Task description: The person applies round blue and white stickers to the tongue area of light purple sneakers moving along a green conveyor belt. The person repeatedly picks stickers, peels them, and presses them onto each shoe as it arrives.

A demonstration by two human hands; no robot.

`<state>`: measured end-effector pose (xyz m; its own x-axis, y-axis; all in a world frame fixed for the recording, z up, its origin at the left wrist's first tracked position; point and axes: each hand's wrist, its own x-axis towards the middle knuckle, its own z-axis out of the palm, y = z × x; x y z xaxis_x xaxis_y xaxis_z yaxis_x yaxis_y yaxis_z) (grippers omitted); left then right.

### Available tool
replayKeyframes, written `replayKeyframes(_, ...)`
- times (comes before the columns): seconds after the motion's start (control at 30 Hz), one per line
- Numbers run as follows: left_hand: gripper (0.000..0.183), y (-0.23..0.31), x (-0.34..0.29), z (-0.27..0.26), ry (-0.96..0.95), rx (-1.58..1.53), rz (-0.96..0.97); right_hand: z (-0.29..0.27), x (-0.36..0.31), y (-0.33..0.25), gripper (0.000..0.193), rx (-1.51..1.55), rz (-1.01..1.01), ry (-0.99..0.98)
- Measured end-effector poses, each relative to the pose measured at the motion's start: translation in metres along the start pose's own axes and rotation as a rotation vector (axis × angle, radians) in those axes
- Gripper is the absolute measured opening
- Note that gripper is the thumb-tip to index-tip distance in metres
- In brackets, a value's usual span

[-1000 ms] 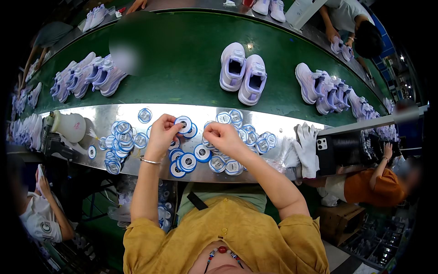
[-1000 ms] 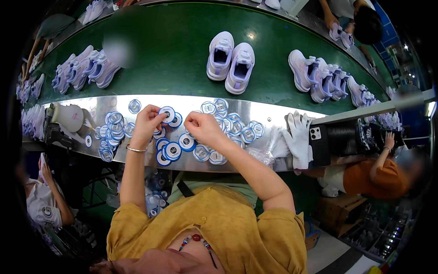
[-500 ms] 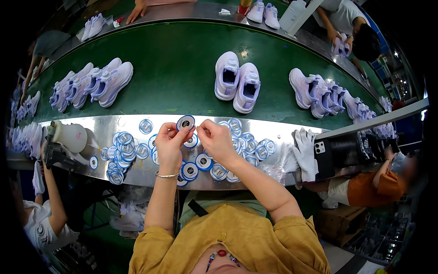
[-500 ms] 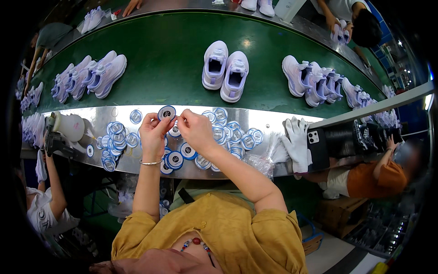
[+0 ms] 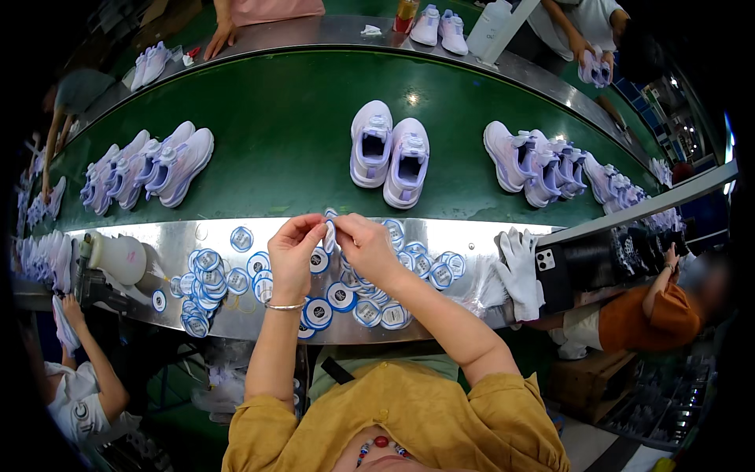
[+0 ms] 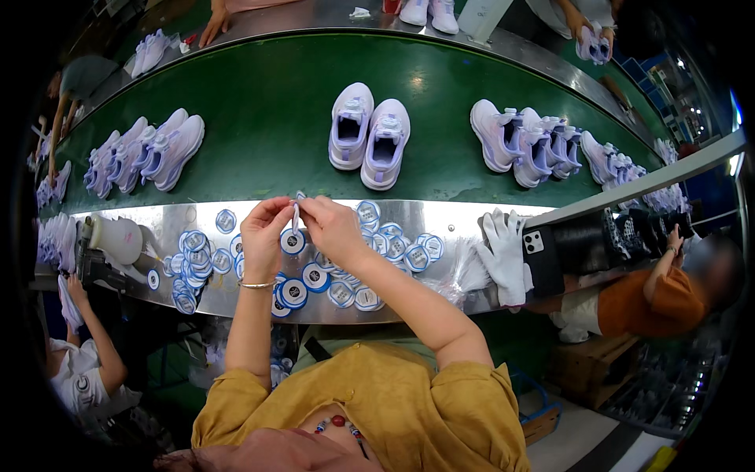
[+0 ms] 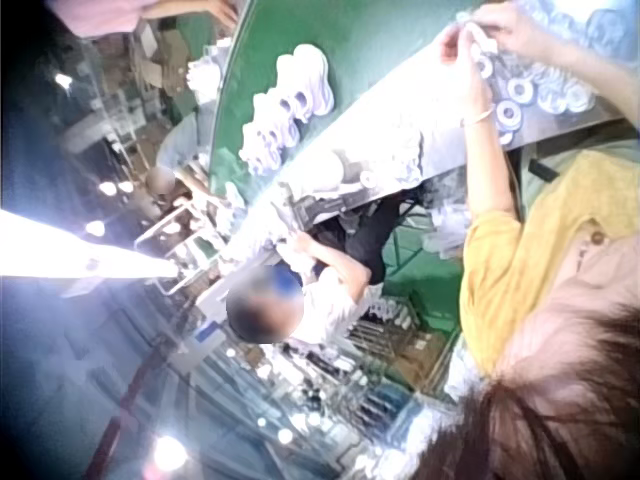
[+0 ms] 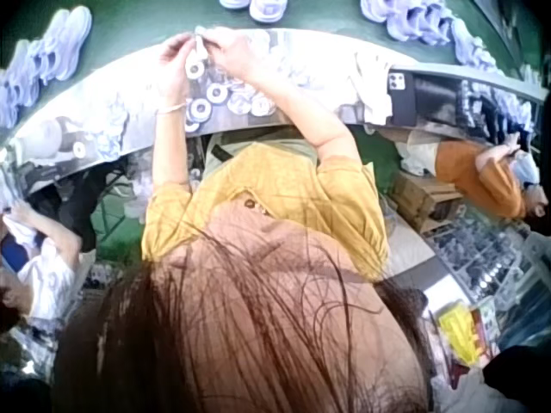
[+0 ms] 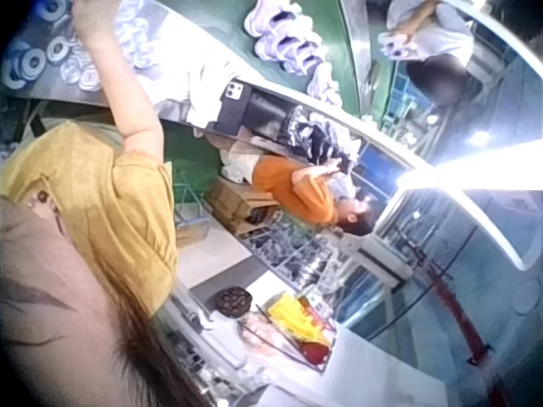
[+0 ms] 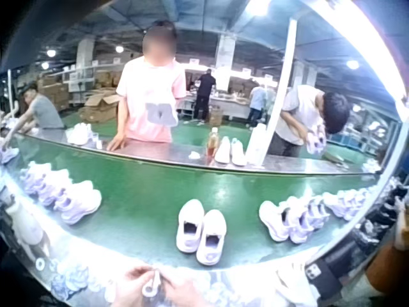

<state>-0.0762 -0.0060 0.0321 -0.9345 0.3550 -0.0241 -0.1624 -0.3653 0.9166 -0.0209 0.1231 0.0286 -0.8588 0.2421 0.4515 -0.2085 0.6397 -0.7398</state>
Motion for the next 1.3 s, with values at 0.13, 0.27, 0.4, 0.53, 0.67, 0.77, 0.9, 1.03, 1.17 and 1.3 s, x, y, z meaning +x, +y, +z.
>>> replayKeyframes(0.13,0.006,-0.002,0.011,0.001,-0.079,0.247,0.061,-0.009,0.003,0.012,0.015,0.212,0.171,-0.109)
replayKeyframes(0.27,0.006,0.007,0.025,0.009,-0.178,0.558,0.354,-0.025,0.014,0.023,0.02,0.514,0.343,-0.223)
replayKeyframes(0.4,0.004,0.003,0.04,0.019,-0.298,0.594,0.288,-0.025,0.016,0.041,0.017,0.411,0.32,-0.201)
replayKeyframes(0.53,0.015,-0.023,0.077,0.034,-0.23,0.407,0.035,-0.029,0.012,0.064,0.015,0.463,0.538,-0.155)
replayKeyframes(0.67,0.014,-0.049,0.1,0.05,-0.192,0.237,-0.174,-0.039,0.024,0.086,0.015,0.188,0.504,0.032)
replayKeyframes(0.77,0.013,-0.051,0.105,0.052,-0.176,0.214,-0.223,-0.049,0.037,0.089,0.016,-0.101,0.391,0.089)
replayKeyframes(0.9,0.012,-0.051,0.106,0.048,-0.155,0.15,-0.283,-0.046,0.041,0.077,0.007,-0.518,0.106,0.039)
replayKeyframes(1.03,0.012,-0.052,0.109,0.044,-0.164,0.145,-0.292,-0.039,0.046,0.074,0.006,-0.755,0.03,-0.084)
replayKeyframes(1.17,0.011,-0.05,0.11,0.041,-0.173,0.15,-0.291,-0.035,0.055,0.067,0.007,-0.684,-0.059,-0.104)
replayKeyframes(1.3,0.008,-0.048,0.109,0.038,-0.131,0.207,-0.286,-0.031,0.059,0.069,0.009,-0.539,0.024,-0.153)
